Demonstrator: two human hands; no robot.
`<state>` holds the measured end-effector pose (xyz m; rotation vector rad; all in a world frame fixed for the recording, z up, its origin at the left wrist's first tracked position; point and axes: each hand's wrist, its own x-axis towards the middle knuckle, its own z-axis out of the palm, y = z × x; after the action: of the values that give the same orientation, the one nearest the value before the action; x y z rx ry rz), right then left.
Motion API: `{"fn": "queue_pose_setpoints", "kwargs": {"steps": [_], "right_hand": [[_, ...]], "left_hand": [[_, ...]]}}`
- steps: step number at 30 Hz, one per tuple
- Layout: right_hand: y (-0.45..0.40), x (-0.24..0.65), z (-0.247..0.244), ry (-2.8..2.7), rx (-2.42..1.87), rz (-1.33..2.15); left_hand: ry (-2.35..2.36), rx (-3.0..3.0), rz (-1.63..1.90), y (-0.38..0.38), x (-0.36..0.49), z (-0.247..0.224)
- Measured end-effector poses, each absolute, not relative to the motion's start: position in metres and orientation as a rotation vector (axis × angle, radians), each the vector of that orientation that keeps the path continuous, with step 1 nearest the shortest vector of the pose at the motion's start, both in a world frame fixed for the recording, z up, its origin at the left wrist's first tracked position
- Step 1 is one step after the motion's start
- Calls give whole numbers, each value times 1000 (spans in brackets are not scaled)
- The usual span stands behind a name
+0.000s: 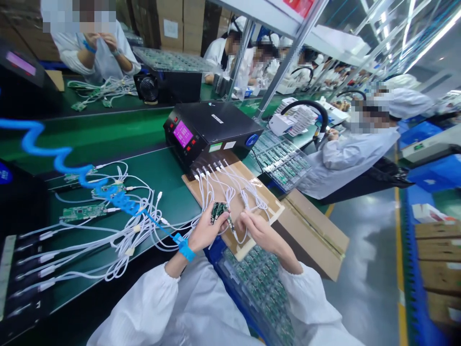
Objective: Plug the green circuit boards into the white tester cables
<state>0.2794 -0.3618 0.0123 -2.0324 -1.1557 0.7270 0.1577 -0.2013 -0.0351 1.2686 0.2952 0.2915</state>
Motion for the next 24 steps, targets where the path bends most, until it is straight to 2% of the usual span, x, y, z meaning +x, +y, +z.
{"fn": "queue_pose_setpoints", "kwargs": {"steps": [4,12,24], "right_hand": [[-368,266,3,-1309,-2255,565],[-367,259,-11,-1223,-2051,702],[-369,263,-7,-1261,-2057,704]], "left_hand": [[392,1210,417,-201,160,-28],[436,1182,489,-202,160,-15],[559,997,724,-180,162,-16]]}}
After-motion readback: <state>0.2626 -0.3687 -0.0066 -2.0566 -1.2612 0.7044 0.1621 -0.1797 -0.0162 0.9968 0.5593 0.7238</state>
